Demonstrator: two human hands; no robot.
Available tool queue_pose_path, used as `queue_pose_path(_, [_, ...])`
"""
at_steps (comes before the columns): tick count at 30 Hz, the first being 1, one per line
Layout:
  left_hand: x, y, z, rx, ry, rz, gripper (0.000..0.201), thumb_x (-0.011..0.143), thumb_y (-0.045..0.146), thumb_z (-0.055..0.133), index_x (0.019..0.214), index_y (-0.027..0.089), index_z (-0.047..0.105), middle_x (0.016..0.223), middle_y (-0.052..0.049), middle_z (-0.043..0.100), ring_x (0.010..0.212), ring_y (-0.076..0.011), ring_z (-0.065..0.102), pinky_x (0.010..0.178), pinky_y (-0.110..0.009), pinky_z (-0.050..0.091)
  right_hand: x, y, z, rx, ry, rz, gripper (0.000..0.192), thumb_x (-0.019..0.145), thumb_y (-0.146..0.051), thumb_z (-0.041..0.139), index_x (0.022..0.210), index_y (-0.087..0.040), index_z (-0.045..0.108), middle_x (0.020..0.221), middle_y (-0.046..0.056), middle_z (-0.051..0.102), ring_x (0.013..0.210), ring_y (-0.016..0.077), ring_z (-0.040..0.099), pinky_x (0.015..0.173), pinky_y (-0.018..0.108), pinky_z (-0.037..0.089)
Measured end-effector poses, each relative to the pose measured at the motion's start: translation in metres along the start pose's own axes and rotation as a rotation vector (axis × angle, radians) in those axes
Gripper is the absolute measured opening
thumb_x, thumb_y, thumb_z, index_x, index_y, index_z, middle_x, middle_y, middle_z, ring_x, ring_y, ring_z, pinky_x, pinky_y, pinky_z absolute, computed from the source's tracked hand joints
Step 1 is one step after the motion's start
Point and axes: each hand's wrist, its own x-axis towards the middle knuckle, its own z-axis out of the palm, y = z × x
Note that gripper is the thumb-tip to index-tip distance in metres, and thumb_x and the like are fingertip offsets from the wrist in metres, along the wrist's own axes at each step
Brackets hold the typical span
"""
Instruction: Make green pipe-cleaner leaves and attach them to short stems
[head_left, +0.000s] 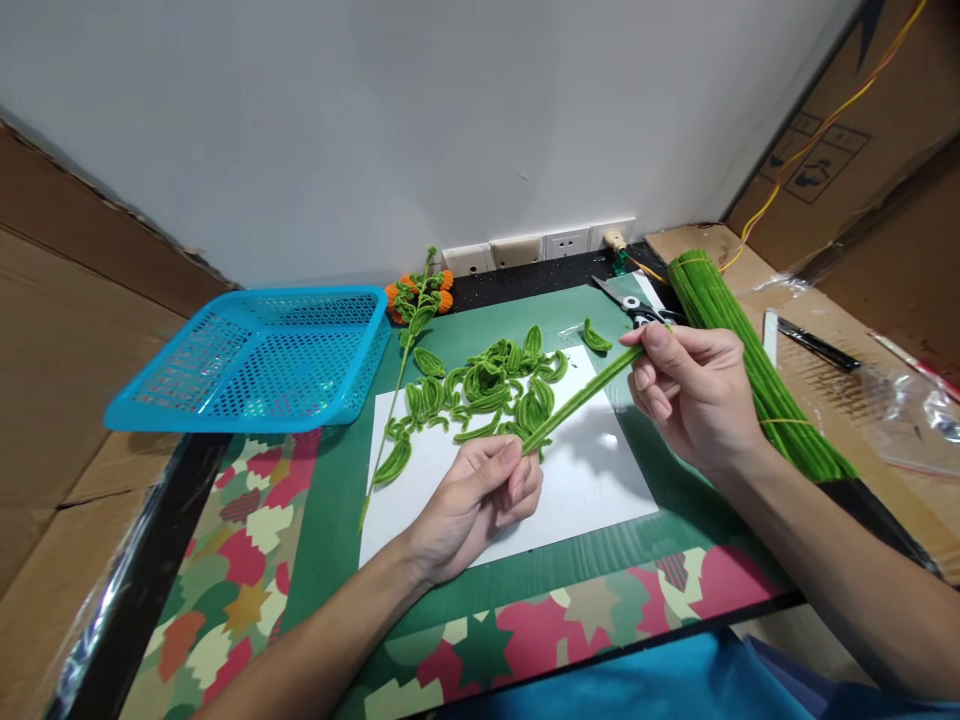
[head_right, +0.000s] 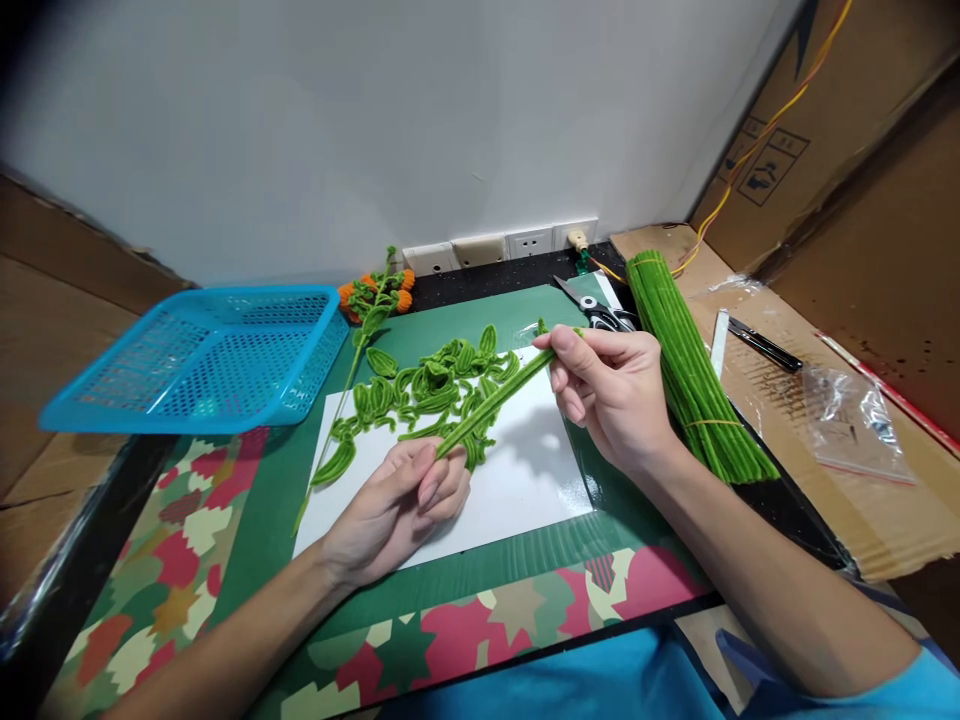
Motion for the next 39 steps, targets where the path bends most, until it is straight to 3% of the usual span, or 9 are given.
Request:
queue_pose_path(14, [-0.0011, -0.0012, -0.0011, -0.023, 0.031, 0.014, 0.055, 0.090, 0.046, 0.080, 0.056, 0.015, 0.050, 0.055, 0.003, 0.039, 0.047, -0.0057, 0.032, 0.048, -0.024, 0.019, -0.0005, 0.0011, 0.0017, -0.007, -0.007, 0.015, 0.036, 0.079, -0.052, 0.092, 0.081, -0.019, 0.080, 0.055, -0.004, 0.059, 0.035, 0.0036, 0.038, 0.032, 0.021, 0.027])
queue_pose_path(19, [-0.0011, -0.0020, 0.0008, -0.026, -0.016, 0.004, 0.054, 0.092, 0.044, 0.078, 0.057, 0.015, 0.048, 0.055, 0.004, 0.039, 0.047, -0.0056, 0.032, 0.047, -0.023, 0.018, 0.0004, 0.0009, 0.0012, 0.024, -0.009, 0.042, 0.035, 0.078, -0.051, 0.092, 0.081, -0.019, 0.080, 0.053, -0.005, 0.057, 0.034, 0.0032, 0.036, 0.032, 0.020, 0.027])
queue_pose_path(25, [-0.0013, -0.0008, 0.0004, -0.035, 0.058, -0.032, 0.052, 0.097, 0.042, 0.072, 0.064, 0.018, 0.041, 0.058, 0.005, 0.040, 0.046, -0.0048, 0.031, 0.049, -0.022, 0.023, 0.0021, 0.0049, -0.0008, 0.025, -0.018, 0.061, 0.036, 0.080, -0.053, 0.091, 0.081, -0.019, 0.079, 0.055, -0.005, 0.058, 0.034, 0.0025, 0.036, 0.032, 0.019, 0.027])
queue_pose_path(33, [-0.0008, -0.0020, -0.0012, -0.042, 0.022, -0.013, 0.050, 0.099, 0.041, 0.071, 0.065, 0.016, 0.043, 0.060, 0.005, 0.040, 0.048, -0.0043, 0.034, 0.051, -0.022, 0.024, 0.0031, 0.0066, -0.0003, 0.052, -0.018, 0.068, 0.036, 0.079, -0.053, 0.091, 0.080, -0.018, 0.080, 0.056, -0.005, 0.058, 0.034, 0.0023, 0.036, 0.032, 0.019, 0.028])
queue_pose_path(39, [0.0016, -0.0083, 0.0006, 0.060, 0.077, -0.016, 0.048, 0.099, 0.045, 0.071, 0.069, 0.016, 0.047, 0.063, 0.005, 0.042, 0.050, -0.0047, 0.035, 0.048, -0.021, 0.018, 0.0051, 0.0084, -0.0028, 0.084, 0.004, 0.083, 0.034, 0.077, -0.049, 0.093, 0.082, -0.018, 0.081, 0.055, -0.005, 0.059, 0.035, 0.0025, 0.038, 0.032, 0.019, 0.027])
